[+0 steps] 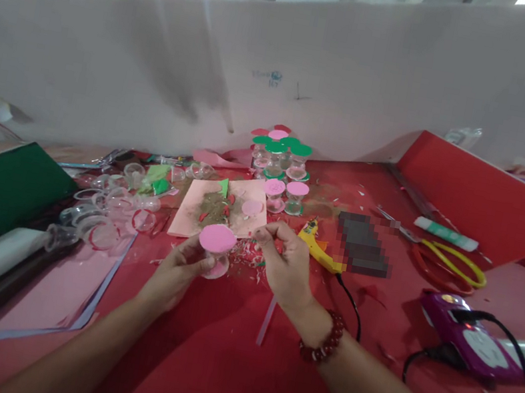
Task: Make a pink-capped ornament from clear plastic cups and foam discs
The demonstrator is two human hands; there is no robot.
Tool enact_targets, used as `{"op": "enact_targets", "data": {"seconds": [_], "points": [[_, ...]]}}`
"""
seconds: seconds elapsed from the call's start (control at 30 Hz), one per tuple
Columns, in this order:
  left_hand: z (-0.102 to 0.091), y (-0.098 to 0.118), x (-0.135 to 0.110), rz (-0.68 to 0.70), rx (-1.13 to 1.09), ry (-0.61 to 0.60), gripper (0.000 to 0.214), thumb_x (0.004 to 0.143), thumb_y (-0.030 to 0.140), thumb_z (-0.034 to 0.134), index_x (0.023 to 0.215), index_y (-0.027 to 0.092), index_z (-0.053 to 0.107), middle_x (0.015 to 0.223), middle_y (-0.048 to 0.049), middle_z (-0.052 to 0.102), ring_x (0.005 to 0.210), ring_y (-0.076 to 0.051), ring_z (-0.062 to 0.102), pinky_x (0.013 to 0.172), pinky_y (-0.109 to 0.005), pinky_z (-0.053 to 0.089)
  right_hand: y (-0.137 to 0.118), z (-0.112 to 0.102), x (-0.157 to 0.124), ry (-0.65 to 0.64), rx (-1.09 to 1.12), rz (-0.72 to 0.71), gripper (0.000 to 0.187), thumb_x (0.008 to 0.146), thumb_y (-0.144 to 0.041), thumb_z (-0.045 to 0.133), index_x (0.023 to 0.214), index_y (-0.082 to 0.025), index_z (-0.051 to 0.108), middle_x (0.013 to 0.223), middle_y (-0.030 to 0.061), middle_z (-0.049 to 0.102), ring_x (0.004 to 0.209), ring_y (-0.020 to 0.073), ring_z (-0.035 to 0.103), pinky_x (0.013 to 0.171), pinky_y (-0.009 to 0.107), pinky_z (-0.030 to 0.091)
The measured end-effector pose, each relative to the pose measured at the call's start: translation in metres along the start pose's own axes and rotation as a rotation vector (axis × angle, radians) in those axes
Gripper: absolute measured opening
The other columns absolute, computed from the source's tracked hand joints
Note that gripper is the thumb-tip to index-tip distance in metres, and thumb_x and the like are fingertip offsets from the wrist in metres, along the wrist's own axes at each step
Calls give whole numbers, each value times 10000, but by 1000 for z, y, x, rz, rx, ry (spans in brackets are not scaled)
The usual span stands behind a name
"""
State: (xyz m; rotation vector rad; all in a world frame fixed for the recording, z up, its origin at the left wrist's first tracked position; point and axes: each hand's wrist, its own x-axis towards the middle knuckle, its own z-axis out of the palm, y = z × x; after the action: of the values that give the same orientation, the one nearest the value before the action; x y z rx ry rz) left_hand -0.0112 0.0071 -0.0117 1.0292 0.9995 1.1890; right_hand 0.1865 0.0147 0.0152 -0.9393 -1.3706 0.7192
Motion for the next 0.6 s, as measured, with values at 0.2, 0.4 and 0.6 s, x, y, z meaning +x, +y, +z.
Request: {"op": "enact_targets", "data": {"seconds": [0.2,0.4,0.6], "points": [[6,3,-1,12,116,32,476,620,216,831,1070,190,680,1141,-66,701,1071,-220,607,930,-310,450,-1,4,-3,-96,-155,-154,442,984,-404,439,600,-200,513,559,-14,493,571,131,488,585,280,407],[5,2,-1,18,142,-48,449,650,231,806,1075,177,671,1016,-62,720,900,-200,646,788,-287,497,1,12,-9,-392,-411,-374,303,945,-282,531,1223,-207,625,1226,96,652,1180,255,497,1012,469,397],[0,0,2,91,245,-63,373,662,237,780,1019,161,704,974,-66,728,900,-216,647,852,-319,486,-2,13,-13,-428,-490,-423,242,929,-274,564,1136,-262,690,1278,56,634,1266,285,416,1042,514,362]]}}
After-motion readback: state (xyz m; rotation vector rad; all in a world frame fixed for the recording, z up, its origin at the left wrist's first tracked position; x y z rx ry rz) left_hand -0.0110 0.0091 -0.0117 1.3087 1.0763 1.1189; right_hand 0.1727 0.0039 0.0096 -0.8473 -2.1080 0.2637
